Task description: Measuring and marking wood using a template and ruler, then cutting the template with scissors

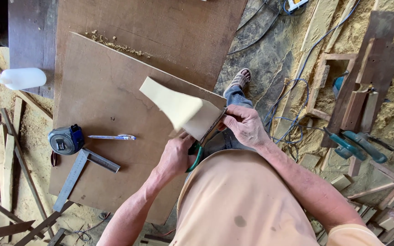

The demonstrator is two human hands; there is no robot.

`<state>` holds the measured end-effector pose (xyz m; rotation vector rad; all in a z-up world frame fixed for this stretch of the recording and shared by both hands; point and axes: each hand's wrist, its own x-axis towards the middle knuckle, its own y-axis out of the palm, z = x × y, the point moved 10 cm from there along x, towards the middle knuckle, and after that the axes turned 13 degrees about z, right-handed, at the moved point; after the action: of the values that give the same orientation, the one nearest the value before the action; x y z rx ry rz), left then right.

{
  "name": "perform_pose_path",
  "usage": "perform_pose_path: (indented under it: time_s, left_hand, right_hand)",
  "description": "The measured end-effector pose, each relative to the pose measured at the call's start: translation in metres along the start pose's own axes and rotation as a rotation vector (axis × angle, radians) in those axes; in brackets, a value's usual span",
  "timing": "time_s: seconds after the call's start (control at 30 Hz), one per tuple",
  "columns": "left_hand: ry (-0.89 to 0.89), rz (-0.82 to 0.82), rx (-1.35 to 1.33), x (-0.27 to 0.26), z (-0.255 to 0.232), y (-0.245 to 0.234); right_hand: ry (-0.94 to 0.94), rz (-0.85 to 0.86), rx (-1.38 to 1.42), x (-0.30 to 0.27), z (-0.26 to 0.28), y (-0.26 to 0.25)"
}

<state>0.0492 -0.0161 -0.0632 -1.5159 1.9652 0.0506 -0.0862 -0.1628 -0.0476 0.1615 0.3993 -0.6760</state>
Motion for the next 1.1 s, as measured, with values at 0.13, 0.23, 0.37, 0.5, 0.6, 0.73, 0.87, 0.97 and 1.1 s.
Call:
perform_pose_path:
  time_s: [0.13, 0.23, 0.37, 0.5, 0.6, 0.73, 0.87, 0.97, 1.1]
  left_hand:
    - [-0.019, 0.021, 0.092, -0.014, 0.001, 0.002]
    - [0.031, 0.126, 0.068, -0.035, -0.007, 0.007]
    - [0.047, 0.074, -0.021, -0.073, -0.044, -0.023]
    - [-0.063, -0.028, -0.092, -0.098, -0.056, -0.043]
    - [-0.069, -0.086, -0.033, -0.105, -0.06, -0.045]
    - [0.024, -0.298, -0.137, -0.112, -0.057, -0.061]
    - [-0.146, -0.797, -0.31, -0.127, -0.017, -0.121]
    - [-0.368, -0.898, -0.26, -0.091, -0.007, -0.175]
    - [-0.523, -1.075, -0.277, -0.006, 0.054, -0.24]
  right_hand:
    - [0.027, 0.032, -0.052, -0.001, -0.016, -0.014]
    - [0.211, -0.161, -0.161, 0.014, -0.008, -0.053]
    - [0.069, -0.335, -0.151, 0.066, 0.094, -0.07]
    - [-0.153, -0.323, 0.197, 0.154, 0.141, -0.071]
    - [-0.747, -0.284, -0.777, 0.153, 0.187, -0.025]
    - [-0.102, 0.143, -0.779, 0.147, 0.127, 0.081]
    - [0.159, 0.369, -0.844, 0.156, 0.078, 0.121]
    - [0.184, 0.354, -0.707, 0.17, 0.067, 0.085]
    - [0.249, 0.355, -0.719, 0.189, 0.051, 0.064]
